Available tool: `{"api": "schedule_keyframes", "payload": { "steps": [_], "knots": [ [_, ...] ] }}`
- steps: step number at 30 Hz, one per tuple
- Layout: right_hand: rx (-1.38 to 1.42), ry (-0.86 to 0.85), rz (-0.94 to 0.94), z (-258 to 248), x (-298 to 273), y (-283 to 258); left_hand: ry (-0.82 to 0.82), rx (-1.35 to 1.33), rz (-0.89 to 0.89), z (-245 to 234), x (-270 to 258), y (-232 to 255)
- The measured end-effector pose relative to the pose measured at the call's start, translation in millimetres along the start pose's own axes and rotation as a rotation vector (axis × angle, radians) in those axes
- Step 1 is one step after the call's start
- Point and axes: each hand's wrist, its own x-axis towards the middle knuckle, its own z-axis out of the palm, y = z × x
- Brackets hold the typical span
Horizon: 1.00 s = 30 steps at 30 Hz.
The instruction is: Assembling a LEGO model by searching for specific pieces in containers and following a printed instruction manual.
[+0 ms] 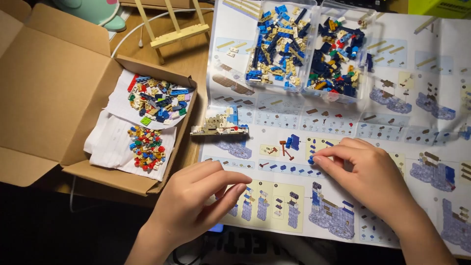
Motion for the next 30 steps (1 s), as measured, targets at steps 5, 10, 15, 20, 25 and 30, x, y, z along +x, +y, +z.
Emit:
{"api": "schedule_keyframes", "payload": {
  "steps": [5,10,15,20,25,30],
  "knots": [
    [-0.002,0.113,-0.143,14.3,1.2,-0.7,-0.065,-0.012,-0.028,19.7,-2.5,-7.0],
    [-0.053,0.31,-0.328,26.6,3.8,4.3,-0.097,0.019,-0.035,28.3,0.7,-9.8],
    [0.0,0.253,-0.298,17.1,0.1,2.2,-0.101,0.034,-0.032,29.2,3.7,-12.1],
    [-0.068,0.213,-0.257,18.4,0.7,-2.0,-0.074,0.046,-0.025,26.5,4.3,-12.3],
    [-0.224,0.209,-0.278,11.2,14.2,-24.7,-0.022,0.076,-0.016,1.6,-4.9,-4.8],
    [-0.301,0.212,-0.604,-11.6,42.4,-96.9,0.059,0.011,-0.015,-11.7,-18.2,1.8]
  ]
}}
